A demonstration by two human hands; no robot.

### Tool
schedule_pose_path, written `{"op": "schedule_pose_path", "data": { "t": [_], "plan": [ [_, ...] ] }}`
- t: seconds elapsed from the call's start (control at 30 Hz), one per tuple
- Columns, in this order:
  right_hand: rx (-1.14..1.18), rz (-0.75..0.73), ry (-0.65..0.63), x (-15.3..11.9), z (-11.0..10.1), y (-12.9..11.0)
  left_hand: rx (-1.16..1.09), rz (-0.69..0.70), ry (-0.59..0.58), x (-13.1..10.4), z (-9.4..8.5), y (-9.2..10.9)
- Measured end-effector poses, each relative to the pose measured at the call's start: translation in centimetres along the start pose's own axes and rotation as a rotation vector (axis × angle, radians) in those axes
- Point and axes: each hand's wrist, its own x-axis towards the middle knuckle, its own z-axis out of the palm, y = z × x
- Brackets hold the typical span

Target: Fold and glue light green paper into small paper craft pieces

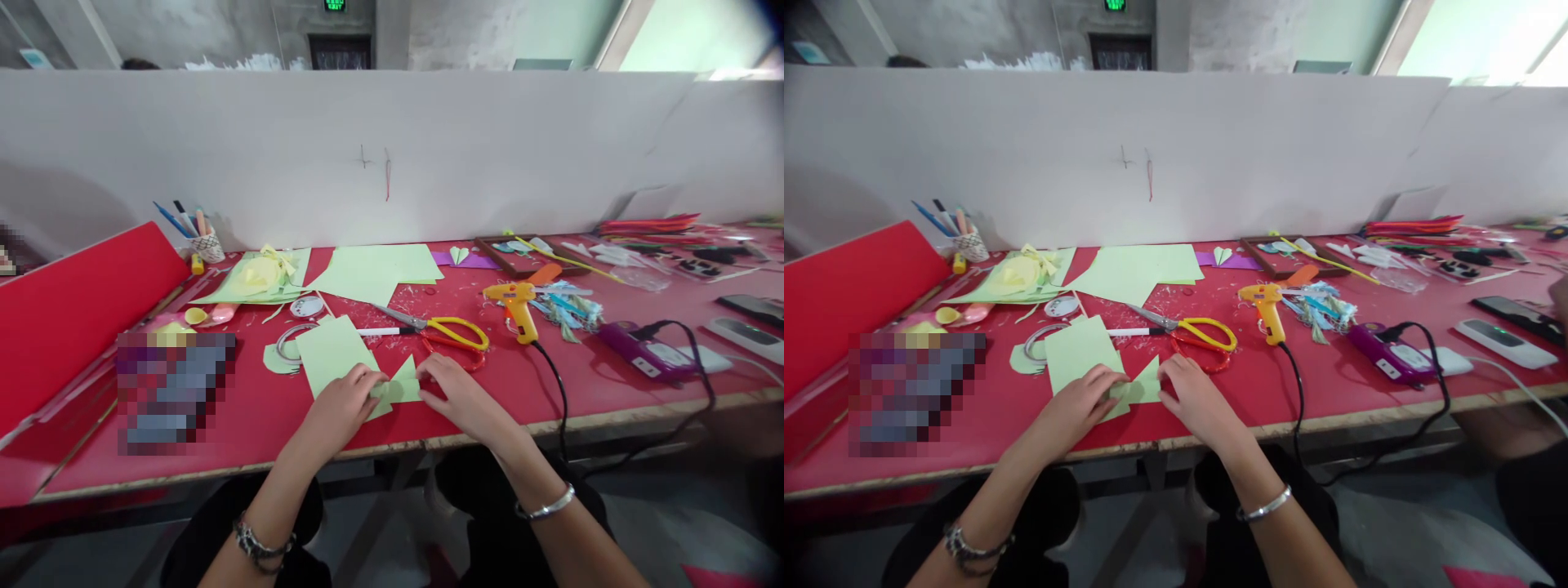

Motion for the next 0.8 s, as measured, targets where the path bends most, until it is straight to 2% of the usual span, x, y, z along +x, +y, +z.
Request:
{"op": "schedule_pose_path", "data": {
  "t": [0.07,0.13,0.2,0.27,0.33,0.4,0.47,0.6,0.7,0.8],
  "plan": [
    [-0.012,-0.037,0.003,-0.2,-0.1,0.0,0.053,0.041,0.029,-0.4,-0.7,-0.8],
    [-0.041,-0.073,-0.026,-0.4,-0.1,-0.1,0.173,-0.01,0.123,-1.2,-1.9,-2.4],
    [-0.066,-0.093,-0.066,-0.4,-0.1,-0.2,0.352,-0.254,0.358,-2.3,-3.4,-4.8],
    [-0.078,-0.093,-0.077,-0.5,-0.1,-0.3,0.501,-0.476,0.484,-3.7,-4.6,-7.4],
    [-0.082,-0.09,-0.058,-0.5,0.0,-0.4,0.57,-0.637,0.498,-5.1,-5.2,-9.5],
    [-0.086,-0.092,-0.04,-0.5,0.1,-0.4,0.58,-0.707,0.416,-6.0,-5.2,-10.6],
    [-0.085,-0.088,-0.026,-0.5,0.1,-0.5,0.599,-0.704,0.422,-6.2,-4.8,-10.5],
    [-0.06,-0.082,-0.002,-0.5,0.4,-0.7,0.647,-0.574,0.63,-4.8,-3.7,-7.9],
    [-0.06,-0.107,0.008,-0.4,0.6,-0.7,0.565,-0.388,0.603,-3.1,-2.6,-5.2],
    [-0.1,-0.143,0.027,-0.1,0.8,-0.5,0.366,-0.157,0.429,-1.8,-1.2,-2.6]
  ]
}}
